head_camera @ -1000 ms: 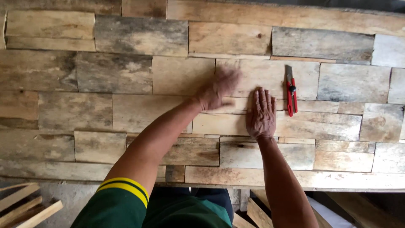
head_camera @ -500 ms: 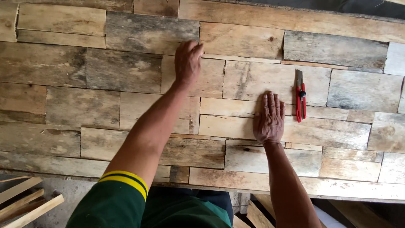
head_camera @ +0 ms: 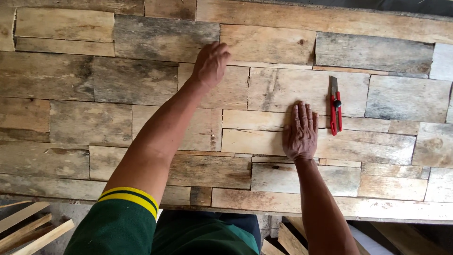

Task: Arranging and aligning wooden shingles on a flat surface in a workshop.

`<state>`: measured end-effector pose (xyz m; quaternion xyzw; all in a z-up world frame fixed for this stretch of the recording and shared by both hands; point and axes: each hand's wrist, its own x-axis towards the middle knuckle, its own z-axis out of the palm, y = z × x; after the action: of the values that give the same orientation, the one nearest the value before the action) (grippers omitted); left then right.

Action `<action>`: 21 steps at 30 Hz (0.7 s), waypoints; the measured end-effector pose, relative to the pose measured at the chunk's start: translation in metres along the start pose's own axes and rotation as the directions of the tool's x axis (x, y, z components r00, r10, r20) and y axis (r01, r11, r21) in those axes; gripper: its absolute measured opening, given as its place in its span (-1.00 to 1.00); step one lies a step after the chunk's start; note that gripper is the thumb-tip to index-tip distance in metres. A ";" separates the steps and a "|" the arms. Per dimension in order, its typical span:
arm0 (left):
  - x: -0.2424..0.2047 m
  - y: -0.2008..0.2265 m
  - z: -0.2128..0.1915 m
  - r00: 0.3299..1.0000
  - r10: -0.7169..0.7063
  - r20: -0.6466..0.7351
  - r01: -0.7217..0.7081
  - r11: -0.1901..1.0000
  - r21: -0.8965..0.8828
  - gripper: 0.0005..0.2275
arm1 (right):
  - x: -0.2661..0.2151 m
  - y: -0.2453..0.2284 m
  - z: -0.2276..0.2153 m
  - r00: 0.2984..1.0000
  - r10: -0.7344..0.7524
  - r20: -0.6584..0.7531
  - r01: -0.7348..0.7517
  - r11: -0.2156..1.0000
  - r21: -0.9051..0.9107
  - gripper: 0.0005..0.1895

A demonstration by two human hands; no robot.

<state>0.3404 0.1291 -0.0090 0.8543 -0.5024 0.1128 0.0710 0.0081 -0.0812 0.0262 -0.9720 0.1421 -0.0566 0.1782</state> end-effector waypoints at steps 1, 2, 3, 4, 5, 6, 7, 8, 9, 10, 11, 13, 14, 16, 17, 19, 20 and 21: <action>0.000 0.002 -0.007 1.000 0.002 0.001 -0.002 1.000 -0.001 -0.91 | 0.000 0.000 0.000 1.000 0.002 0.001 -0.002 1.000 0.000 -0.30; 0.000 0.003 -0.014 0.998 -0.035 -0.055 0.031 0.997 -0.074 -0.89 | 0.000 0.000 0.000 1.000 0.004 -0.002 -0.004 1.000 0.005 -0.31; 0.000 0.005 -0.021 0.991 -0.078 -0.109 0.061 0.987 -0.149 -0.87 | 0.000 0.000 0.000 1.000 0.004 -0.005 -0.004 1.000 0.007 -0.32; 0.000 0.007 -0.029 0.991 -0.079 -0.109 0.062 0.987 -0.150 -0.87 | 0.000 0.000 0.000 1.000 0.003 -0.003 -0.003 1.000 0.006 -0.32; 0.000 0.009 -0.038 0.993 -0.035 -0.117 0.012 0.981 -0.194 -0.93 | 0.001 0.000 0.000 1.000 0.005 -0.006 -0.005 1.000 0.005 -0.32; 0.000 0.011 -0.046 0.992 0.007 -0.127 -0.037 0.971 -0.236 -0.94 | 0.001 0.000 0.000 1.000 0.006 -0.008 -0.006 1.000 0.003 -0.32; 0.001 0.009 -0.040 0.992 0.007 -0.126 -0.037 0.971 -0.237 -0.94 | 0.001 0.000 0.000 1.000 0.006 -0.007 -0.006 1.000 0.003 -0.32; 0.001 0.008 -0.035 0.996 0.000 -0.094 -0.018 0.981 -0.192 -0.93 | 0.000 0.000 0.001 1.000 0.003 -0.011 -0.003 1.000 0.005 -0.32; 0.001 0.006 -0.029 0.998 -0.008 -0.062 -0.001 0.989 -0.146 -0.92 | 0.000 0.000 0.001 1.000 0.000 -0.015 0.000 1.000 0.006 -0.31; 0.002 0.004 -0.026 0.998 -0.009 -0.061 0.000 0.989 -0.147 -0.92 | -0.001 0.000 0.001 1.000 0.000 -0.013 0.000 1.000 0.006 -0.31; 0.003 0.003 -0.023 0.998 -0.001 -0.071 -0.007 0.994 -0.110 -0.93 | 0.000 0.000 0.000 1.000 -0.001 -0.014 0.001 1.000 0.001 -0.32; 0.003 0.002 -0.017 0.997 0.007 -0.080 -0.013 0.997 -0.073 -0.93 | 0.000 0.000 0.000 1.000 -0.003 -0.014 0.003 1.000 -0.004 -0.32; 0.001 0.003 -0.014 0.998 0.000 -0.059 -0.001 1.000 -0.017 -0.90 | 0.000 -0.001 0.000 1.000 -0.002 -0.015 0.002 1.000 -0.005 -0.32; -0.009 0.025 -0.013 0.999 -0.008 -0.038 0.009 0.999 0.040 -0.87 | 0.001 -0.001 0.001 1.000 -0.002 -0.015 0.002 1.000 -0.007 -0.32; -0.021 0.048 -0.015 0.973 -0.177 0.147 0.216 0.925 -0.314 -0.92 | -0.001 -0.001 0.001 1.000 -0.008 -0.017 0.008 1.000 -0.005 -0.32; -0.044 0.095 -0.037 0.895 -0.252 0.369 0.433 0.692 -0.578 -0.88 | 0.000 0.001 0.002 1.000 -0.010 -0.025 0.010 1.000 -0.008 -0.31; -0.056 0.118 -0.057 0.929 0.063 0.364 0.189 0.766 -0.615 -0.76 | 0.003 0.003 0.004 1.000 -0.010 -0.016 0.009 0.999 -0.034 -0.31; -0.073 0.145 -0.077 0.861 0.371 0.347 -0.061 0.754 -0.654 -0.59 | 0.001 0.004 0.005 1.000 -0.006 0.001 0.007 0.998 -0.061 -0.30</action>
<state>0.1696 0.1383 0.0470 0.7176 -0.6112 -0.2556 0.2149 0.0089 -0.0833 0.0206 -0.9775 0.1406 -0.0524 0.1484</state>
